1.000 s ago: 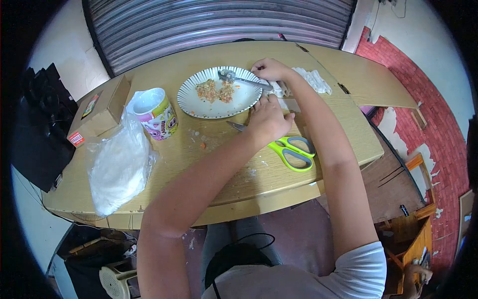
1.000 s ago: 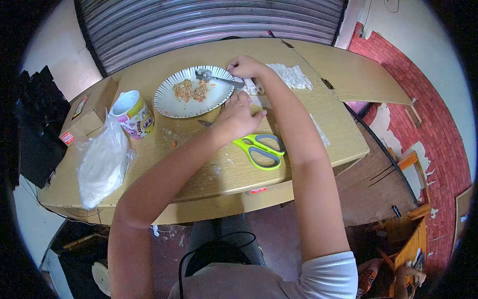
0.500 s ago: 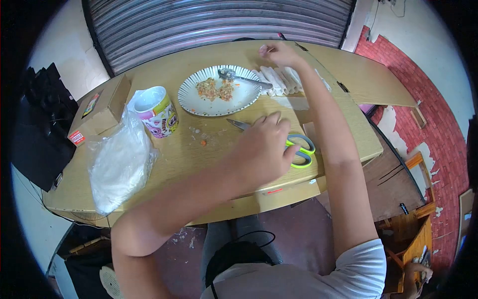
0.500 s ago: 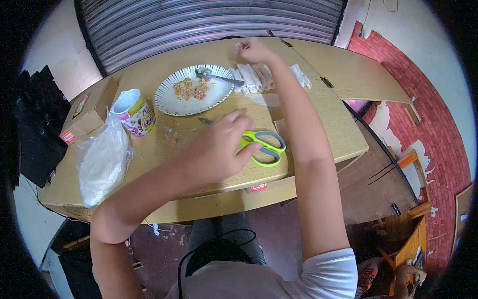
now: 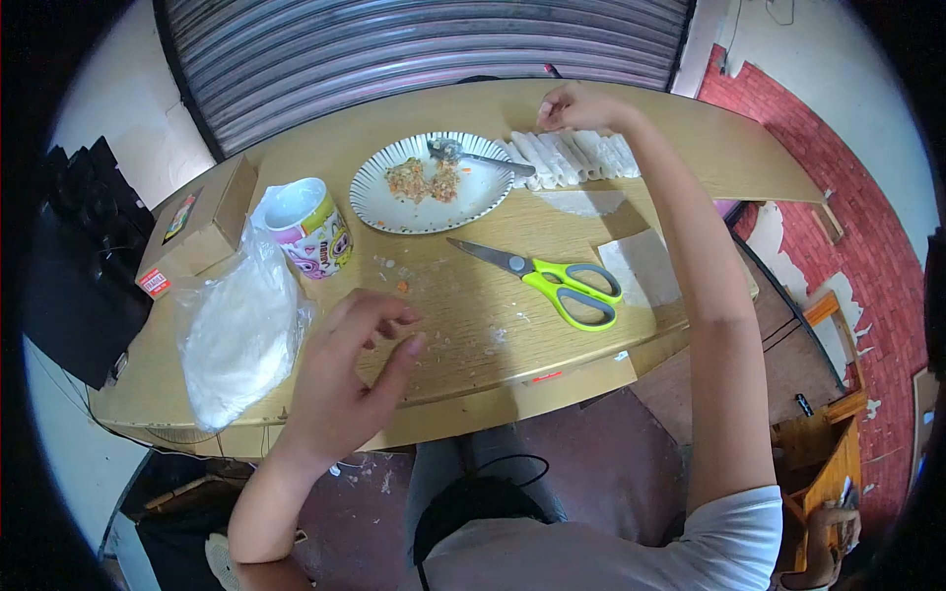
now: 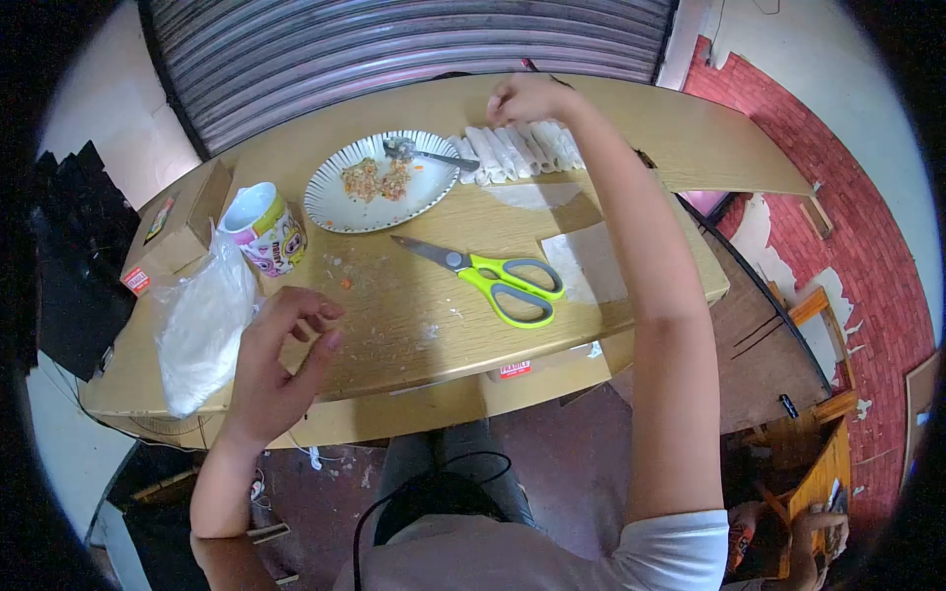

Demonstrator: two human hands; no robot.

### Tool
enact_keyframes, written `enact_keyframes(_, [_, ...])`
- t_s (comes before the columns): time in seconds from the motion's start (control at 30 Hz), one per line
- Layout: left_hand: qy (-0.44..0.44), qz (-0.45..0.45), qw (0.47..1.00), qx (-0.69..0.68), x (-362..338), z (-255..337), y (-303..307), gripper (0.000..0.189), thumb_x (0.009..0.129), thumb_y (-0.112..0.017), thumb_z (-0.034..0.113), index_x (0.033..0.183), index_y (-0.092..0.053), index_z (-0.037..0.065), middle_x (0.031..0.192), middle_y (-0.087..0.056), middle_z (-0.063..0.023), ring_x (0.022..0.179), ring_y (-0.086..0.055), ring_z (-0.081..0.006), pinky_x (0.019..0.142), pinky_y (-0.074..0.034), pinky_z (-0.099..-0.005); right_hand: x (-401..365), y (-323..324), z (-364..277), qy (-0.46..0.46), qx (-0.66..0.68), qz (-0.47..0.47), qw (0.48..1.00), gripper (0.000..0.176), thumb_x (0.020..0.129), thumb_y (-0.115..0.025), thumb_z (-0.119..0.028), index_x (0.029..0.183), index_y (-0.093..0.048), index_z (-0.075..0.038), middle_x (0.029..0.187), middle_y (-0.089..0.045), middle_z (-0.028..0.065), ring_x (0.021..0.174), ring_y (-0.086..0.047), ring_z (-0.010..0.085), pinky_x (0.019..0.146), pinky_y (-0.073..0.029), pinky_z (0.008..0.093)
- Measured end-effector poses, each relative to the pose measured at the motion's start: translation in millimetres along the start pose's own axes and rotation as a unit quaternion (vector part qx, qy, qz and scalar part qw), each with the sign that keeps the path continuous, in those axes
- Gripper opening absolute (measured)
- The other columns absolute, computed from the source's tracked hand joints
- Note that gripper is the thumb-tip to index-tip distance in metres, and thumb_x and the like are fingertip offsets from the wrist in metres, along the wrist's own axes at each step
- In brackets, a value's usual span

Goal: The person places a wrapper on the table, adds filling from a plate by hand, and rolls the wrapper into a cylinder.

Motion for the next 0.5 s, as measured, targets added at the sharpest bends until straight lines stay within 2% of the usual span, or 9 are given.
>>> enact_keyframes(0.07, [-0.013,0.059,0.998,0.020,-8.7,-5.2,4.6,0.022,0.089,-0.069,0.000,0.111,-0.064,0.003,0.105,-0.067,-0.0096,0.090,-0.064,-0.0211,0.076,-0.047,-0.0314,-12.3,-16.1,-18.1,0.084,-0.070,0.026,0.994,0.020,0.086,-0.072,-0.017,0.100,-0.074,-0.003,0.090,-0.075,0.0068,0.085,-0.069,0.0189,0.080,-0.055,0.0348])
enact_keyframes(0.1, [-0.013,0.059,0.998,0.020,-12.9,-5.3,3.8,0.022,0.089,-0.069,0.000,0.111,-0.064,0.003,0.105,-0.067,-0.0096,0.090,-0.064,-0.0211,0.076,-0.047,-0.0314,-17.9,-20.3,-22.5,0.084,-0.070,0.027,0.994,0.020,0.086,-0.072,-0.017,0.100,-0.074,-0.003,0.090,-0.075,0.0068,0.085,-0.069,0.0189,0.080,-0.055,0.0348])
enact_keyframes(0.17, [0.000,0.096,0.995,0.009,-24.2,-6.4,6.3,0.021,0.089,-0.067,-0.003,0.109,-0.063,0.001,0.102,-0.066,-0.0103,0.088,-0.062,-0.0198,0.077,-0.047,-0.0306,-31.3,-29.8,-33.3,0.088,-0.161,0.022,0.983,0.018,0.090,-0.071,-0.017,0.102,-0.074,-0.004,0.096,-0.075,0.0074,0.088,-0.068,0.0164,0.082,-0.054,0.0343])
enact_keyframes(0.2, [-0.001,0.094,0.996,0.011,-30.9,-7.7,6.6,0.021,0.089,-0.067,-0.003,0.109,-0.063,0.001,0.102,-0.066,-0.0103,0.088,-0.062,-0.0198,0.077,-0.047,-0.0306,-48.6,-29.2,-45.9,0.078,-0.171,0.045,0.981,0.018,0.090,-0.070,-0.016,0.103,-0.074,-0.004,0.092,-0.075,0.0084,0.087,-0.069,0.0175,0.081,-0.054,0.0351])
enact_keyframes(0.23, [0.000,0.116,0.993,0.011,-38.9,-9.9,8.9,0.023,0.088,-0.069,-0.004,0.110,-0.064,0.001,0.101,-0.066,-0.0112,0.086,-0.062,-0.0207,0.077,-0.047,-0.0312,-63.3,-25.2,-50.8,0.077,-0.169,0.046,0.981,0.018,0.090,-0.070,-0.016,0.103,-0.074,-0.004,0.092,-0.075,0.0084,0.087,-0.069,0.0175,0.081,-0.054,0.0351])
enact_keyframes(0.3, [0.001,0.136,0.991,0.009,-55.2,-16.8,9.5,0.025,0.087,-0.070,-0.005,0.110,-0.064,0.001,0.100,-0.065,-0.0121,0.085,-0.061,-0.0215,0.076,-0.047,-0.0318,-97.7,-16.9,-44.8,0.065,-0.106,-0.025,0.992,0.019,0.088,-0.074,-0.015,0.103,-0.074,-0.004,0.097,-0.075,0.0091,0.091,-0.068,0.0185,0.084,-0.053,0.0352])
enact_keyframes(0.37, [0.046,0.182,0.982,-0.037,-69.1,-32.8,12.2,0.023,0.086,-0.068,-0.007,0.108,-0.064,0.000,0.100,-0.064,-0.0105,0.086,-0.059,-0.0187,0.077,-0.046,-0.0299,-142.9,-15.0,-32.5,0.057,-0.125,-0.075,0.988,0.025,0.083,-0.081,-0.016,0.103,-0.072,-0.004,0.101,-0.073,0.0084,0.095,-0.066,0.0192,0.085,-0.052,0.0348])
enact_keyframes(0.43, [0.064,0.188,0.978,-0.067,-75.6,-47.0,13.9,0.022,0.088,-0.067,-0.008,0.108,-0.063,-0.001,0.101,-0.063,-0.0092,0.087,-0.058,-0.0169,0.079,-0.046,-0.0290,-181.7,-16.4,-9.9,-0.004,-0.109,-0.091,0.990,0.034,0.078,-0.088,-0.021,0.101,-0.070,-0.003,0.103,-0.069,0.0058,0.096,-0.063,0.0177,0.086,-0.050,0.0334])
enact_keyframes(0.5, [0.087,0.194,0.972,-0.098,-81.5,-58.2,11.2,0.021,0.089,-0.066,-0.008,0.109,-0.062,-0.001,0.101,-0.062,-0.0079,0.089,-0.057,-0.0151,0.080,-0.045,-0.0281,-197.0,-27.1,9.4,-0.021,-0.075,-0.084,0.993,0.037,0.078,-0.089,-0.023,0.100,-0.068,-0.003,0.099,-0.068,0.0037,0.094,-0.062,0.0169,0.085,-0.050,0.0326])
Point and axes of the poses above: each hand's wrist, its own x-axis towards the middle knuckle, its own y-axis out of the back of the hand, z = x × y, the point moved 4 cm from there along x, towards the middle knuckle
